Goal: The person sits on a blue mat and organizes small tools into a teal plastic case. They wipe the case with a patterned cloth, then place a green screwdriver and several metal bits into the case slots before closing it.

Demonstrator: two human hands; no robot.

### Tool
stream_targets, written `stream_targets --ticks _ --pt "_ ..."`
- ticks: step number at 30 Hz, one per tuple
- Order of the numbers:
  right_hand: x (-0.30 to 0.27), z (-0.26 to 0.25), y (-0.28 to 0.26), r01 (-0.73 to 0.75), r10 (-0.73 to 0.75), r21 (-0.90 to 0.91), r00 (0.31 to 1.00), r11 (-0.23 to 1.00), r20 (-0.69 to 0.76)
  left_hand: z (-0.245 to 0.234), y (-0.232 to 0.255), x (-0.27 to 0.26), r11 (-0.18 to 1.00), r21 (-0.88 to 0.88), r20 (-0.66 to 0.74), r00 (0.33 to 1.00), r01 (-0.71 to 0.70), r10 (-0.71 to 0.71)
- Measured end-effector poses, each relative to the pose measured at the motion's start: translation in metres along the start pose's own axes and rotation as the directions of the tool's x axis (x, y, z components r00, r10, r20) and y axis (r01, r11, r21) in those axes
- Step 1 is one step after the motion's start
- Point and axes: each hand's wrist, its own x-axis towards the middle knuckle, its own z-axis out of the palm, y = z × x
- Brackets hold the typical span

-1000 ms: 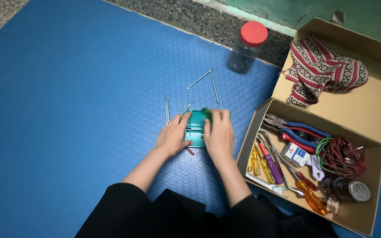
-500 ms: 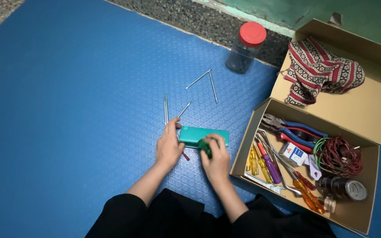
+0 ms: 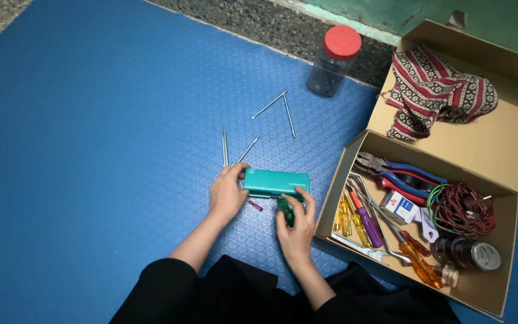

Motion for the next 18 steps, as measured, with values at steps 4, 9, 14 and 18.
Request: stream_targets --ticks 4,9,14,18 --pt "0.000 0.000 0.003 -0.019 0.020 0.070 1.000 0.997 -0.011 -0.002 -0.003 0.012 0.998 -0.040 0.040 0.998 0.055 -0.053" --pt "0.003 -0.002 -0.001 -0.226 0.234 0.187 0.972 0.956 -0.025 -0.003 -0.007 0.017 0.973 -0.135 0.007 0.982 0.187 -0.188" --pt "0.028 0.004 0.000 -0.141 0.152 0.207 0.988 0.968 -0.038 -0.002 -0.014 0.005 1.000 -0.024 -0.106 0.994 -0.013 0.010" --pt "0.057 0.011 -0.006 -0.095 0.114 0.189 0.989 0.977 -0.092 -0.003 -0.010 0.004 0.995 -0.101 -0.092 0.996 0.013 -0.022"
